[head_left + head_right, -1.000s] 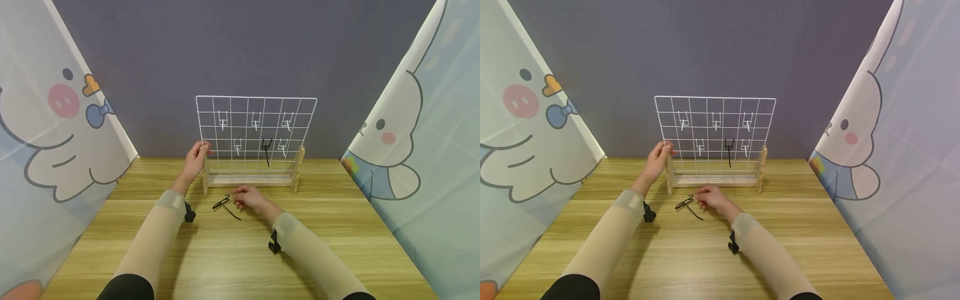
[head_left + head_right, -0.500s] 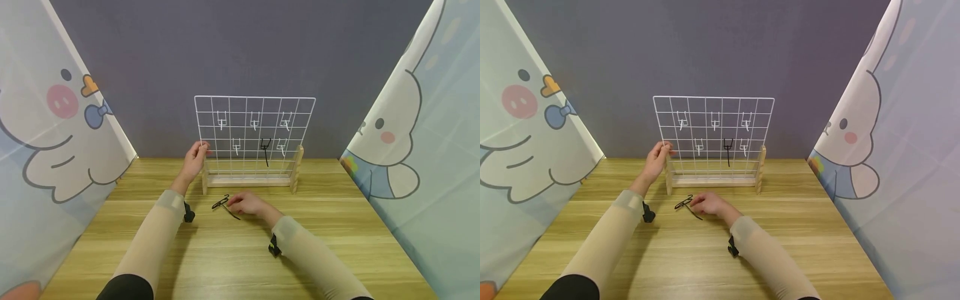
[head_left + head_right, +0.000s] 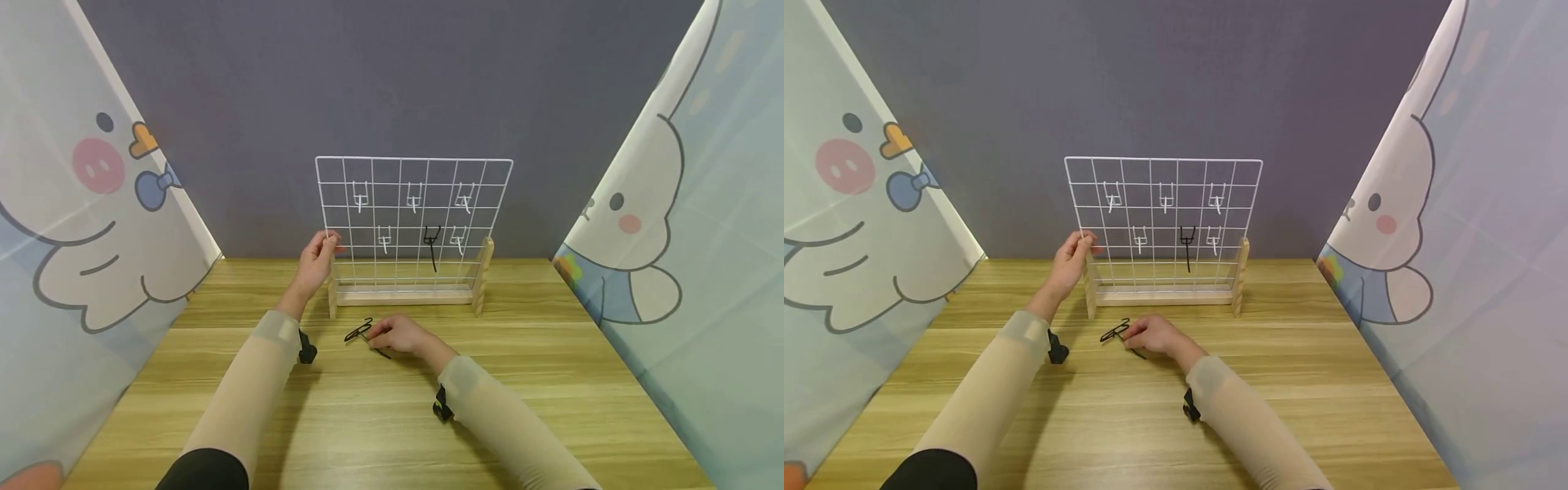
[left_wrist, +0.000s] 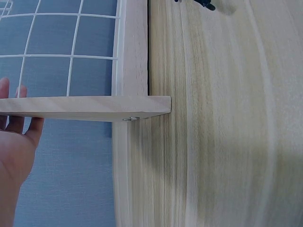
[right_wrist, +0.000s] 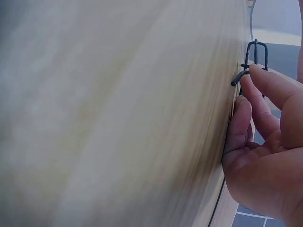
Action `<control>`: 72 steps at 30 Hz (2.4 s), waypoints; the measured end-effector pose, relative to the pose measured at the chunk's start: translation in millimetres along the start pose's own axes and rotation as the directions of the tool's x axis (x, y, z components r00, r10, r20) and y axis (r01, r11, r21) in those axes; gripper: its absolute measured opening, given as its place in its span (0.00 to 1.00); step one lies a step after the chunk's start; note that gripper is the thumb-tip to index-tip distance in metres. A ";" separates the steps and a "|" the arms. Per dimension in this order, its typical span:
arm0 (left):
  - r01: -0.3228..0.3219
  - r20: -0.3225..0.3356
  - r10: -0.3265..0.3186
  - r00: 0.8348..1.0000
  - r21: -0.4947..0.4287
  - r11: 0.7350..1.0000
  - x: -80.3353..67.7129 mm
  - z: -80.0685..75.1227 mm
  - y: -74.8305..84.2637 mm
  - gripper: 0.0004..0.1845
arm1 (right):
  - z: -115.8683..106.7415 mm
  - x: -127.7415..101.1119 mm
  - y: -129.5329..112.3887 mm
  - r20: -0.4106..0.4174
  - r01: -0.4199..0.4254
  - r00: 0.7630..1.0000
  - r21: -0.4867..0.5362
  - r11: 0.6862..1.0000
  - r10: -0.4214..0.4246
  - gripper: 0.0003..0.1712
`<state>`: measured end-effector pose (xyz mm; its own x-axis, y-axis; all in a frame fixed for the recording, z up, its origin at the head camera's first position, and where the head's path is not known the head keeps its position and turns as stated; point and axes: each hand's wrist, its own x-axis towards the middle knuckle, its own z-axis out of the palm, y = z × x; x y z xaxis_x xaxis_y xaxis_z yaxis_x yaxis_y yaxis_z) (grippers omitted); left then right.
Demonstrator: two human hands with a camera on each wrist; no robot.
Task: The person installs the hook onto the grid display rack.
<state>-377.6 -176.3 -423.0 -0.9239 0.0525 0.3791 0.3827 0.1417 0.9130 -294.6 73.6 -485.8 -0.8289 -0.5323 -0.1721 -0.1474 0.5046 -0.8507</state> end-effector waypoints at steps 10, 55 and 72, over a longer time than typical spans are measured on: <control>-0.003 0.016 0.003 1.000 -0.001 1.000 -2.8 -0.2 3.1 0.19 | -0.8 -2.1 -1.9 -0.015 -0.022 1.000 0.005 1.000 0.022 0.13; 0.023 0.014 -0.023 1.000 -0.011 1.000 -14.8 4.6 30.2 0.19 | -4.8 -2.1 2.6 -0.091 -0.066 0.991 0.273 0.960 0.094 0.18; -0.009 0.029 0.010 1.000 -0.035 0.999 -3.4 -1.7 -0.3 0.19 | -22.2 -21.0 3.7 -0.146 -0.004 0.987 0.376 0.926 0.063 0.20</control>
<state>-374.6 -178.2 -424.3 -0.9198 0.0821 0.3837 0.3909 0.1069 0.9142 -289.8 101.7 -474.3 -0.9064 -0.3943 -0.1512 0.0696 0.2137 -0.9744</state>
